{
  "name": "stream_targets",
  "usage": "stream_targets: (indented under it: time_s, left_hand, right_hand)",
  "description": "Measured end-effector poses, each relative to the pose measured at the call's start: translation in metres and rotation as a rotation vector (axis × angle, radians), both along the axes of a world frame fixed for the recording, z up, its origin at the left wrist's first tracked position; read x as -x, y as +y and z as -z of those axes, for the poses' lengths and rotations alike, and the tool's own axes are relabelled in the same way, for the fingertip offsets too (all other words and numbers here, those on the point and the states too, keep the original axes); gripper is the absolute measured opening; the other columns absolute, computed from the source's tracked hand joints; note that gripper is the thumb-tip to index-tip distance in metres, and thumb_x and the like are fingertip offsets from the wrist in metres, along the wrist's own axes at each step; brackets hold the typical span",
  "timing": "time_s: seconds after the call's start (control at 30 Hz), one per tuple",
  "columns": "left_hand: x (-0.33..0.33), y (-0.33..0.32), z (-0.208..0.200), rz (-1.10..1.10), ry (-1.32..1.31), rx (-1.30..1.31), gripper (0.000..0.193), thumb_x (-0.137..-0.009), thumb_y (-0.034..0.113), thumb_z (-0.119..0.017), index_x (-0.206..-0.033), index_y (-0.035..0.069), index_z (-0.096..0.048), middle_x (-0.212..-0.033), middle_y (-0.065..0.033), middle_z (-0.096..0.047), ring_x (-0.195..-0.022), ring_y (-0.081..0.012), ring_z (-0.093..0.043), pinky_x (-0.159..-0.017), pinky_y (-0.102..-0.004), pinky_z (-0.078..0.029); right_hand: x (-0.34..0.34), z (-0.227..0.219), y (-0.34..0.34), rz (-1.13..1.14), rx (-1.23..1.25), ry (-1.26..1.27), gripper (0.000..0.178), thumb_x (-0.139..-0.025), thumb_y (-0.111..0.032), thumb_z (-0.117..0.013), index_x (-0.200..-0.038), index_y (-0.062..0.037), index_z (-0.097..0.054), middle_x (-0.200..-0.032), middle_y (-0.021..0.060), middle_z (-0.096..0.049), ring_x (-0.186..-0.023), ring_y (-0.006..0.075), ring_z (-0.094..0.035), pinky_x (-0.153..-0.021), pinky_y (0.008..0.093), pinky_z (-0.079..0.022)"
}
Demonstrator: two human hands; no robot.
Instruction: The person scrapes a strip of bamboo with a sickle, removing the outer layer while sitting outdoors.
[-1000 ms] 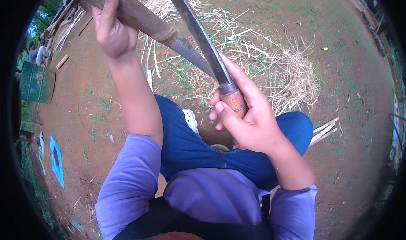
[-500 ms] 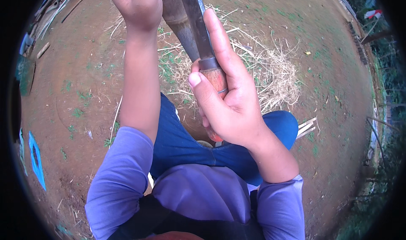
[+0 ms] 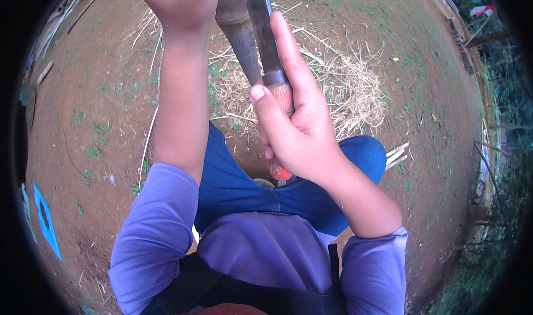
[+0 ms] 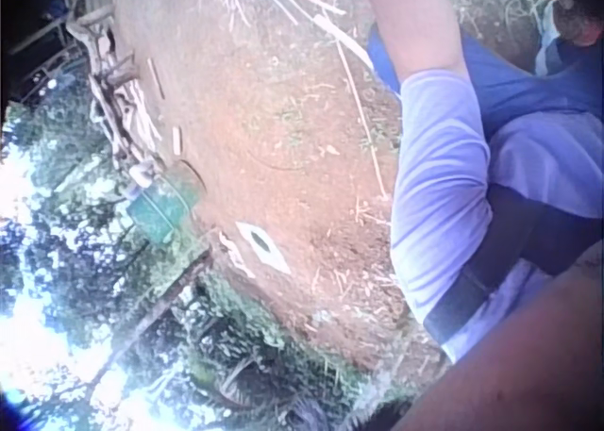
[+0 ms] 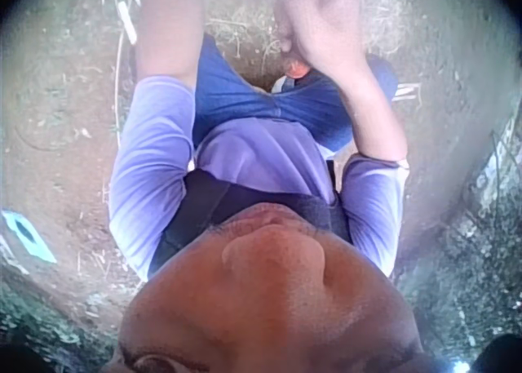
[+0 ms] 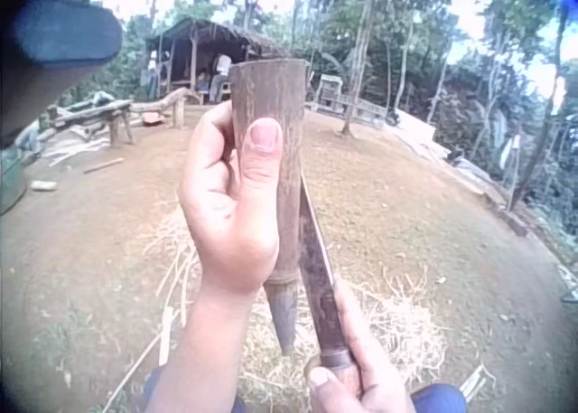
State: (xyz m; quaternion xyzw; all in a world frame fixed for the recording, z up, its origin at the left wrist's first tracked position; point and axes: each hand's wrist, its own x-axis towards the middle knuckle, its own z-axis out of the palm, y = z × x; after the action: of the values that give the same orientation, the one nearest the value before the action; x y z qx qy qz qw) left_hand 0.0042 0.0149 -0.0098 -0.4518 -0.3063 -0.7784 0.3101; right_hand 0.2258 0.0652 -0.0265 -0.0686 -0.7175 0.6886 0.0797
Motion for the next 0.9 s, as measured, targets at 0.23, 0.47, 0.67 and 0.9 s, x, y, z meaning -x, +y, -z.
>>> stream_targets:
  time_s: [0.23,0.47,0.67,0.9]
  left_hand:
    - [-0.003,-0.003,-0.002,-0.066,0.007,0.001,0.027,-0.105,0.024,-0.06,-0.119,0.0,-0.059,-0.096,0.0007,-0.062,-0.08,-0.003,-0.051,-0.071,-0.0191,-0.042]
    - [-0.004,0.014,0.001,-0.049,0.04,-0.041,0.027,-0.105,0.022,-0.062,-0.118,-0.001,-0.059,-0.096,0.0005,-0.063,-0.081,-0.0032,-0.051,-0.072,-0.0181,-0.042]
    - [-0.018,0.006,-0.003,-0.07,0.028,0.002,0.028,-0.105,0.023,-0.061,-0.119,-0.001,-0.059,-0.097,-0.0004,-0.064,-0.08,-0.0032,-0.053,-0.071,-0.0181,-0.042]
    - [-0.006,0.005,-0.002,-0.142,0.066,0.003,0.028,-0.105,0.024,-0.06,-0.117,-0.001,-0.059,-0.097,-0.0002,-0.064,-0.082,-0.0037,-0.052,-0.073,-0.0185,-0.042]
  right_hand:
    - [0.006,-0.025,0.001,-0.013,-0.144,0.204,0.074,-0.099,-0.003,-0.047,-0.164,-0.0091,-0.012,-0.085,0.0071,-0.058,-0.049,0.0022,-0.046,-0.041,0.0181,-0.041]
    - [-0.005,0.014,0.014,0.036,-0.092,-0.007,0.074,-0.1,-0.002,-0.049,-0.164,-0.0124,-0.015,-0.067,-0.0017,-0.052,-0.047,0.0032,-0.046,-0.043,0.0209,-0.041]
    - [0.004,-0.015,0.0,0.093,-0.142,0.158,0.075,-0.101,-0.005,-0.051,-0.164,-0.0145,-0.014,-0.071,0.0012,-0.055,-0.046,0.0036,-0.046,-0.041,0.0205,-0.043]
    - [-0.008,0.067,0.022,0.002,-0.208,-0.183,0.075,-0.101,-0.004,-0.049,-0.165,-0.0184,-0.013,-0.069,-0.004,-0.05,-0.047,0.0039,-0.047,-0.044,0.0232,-0.045]
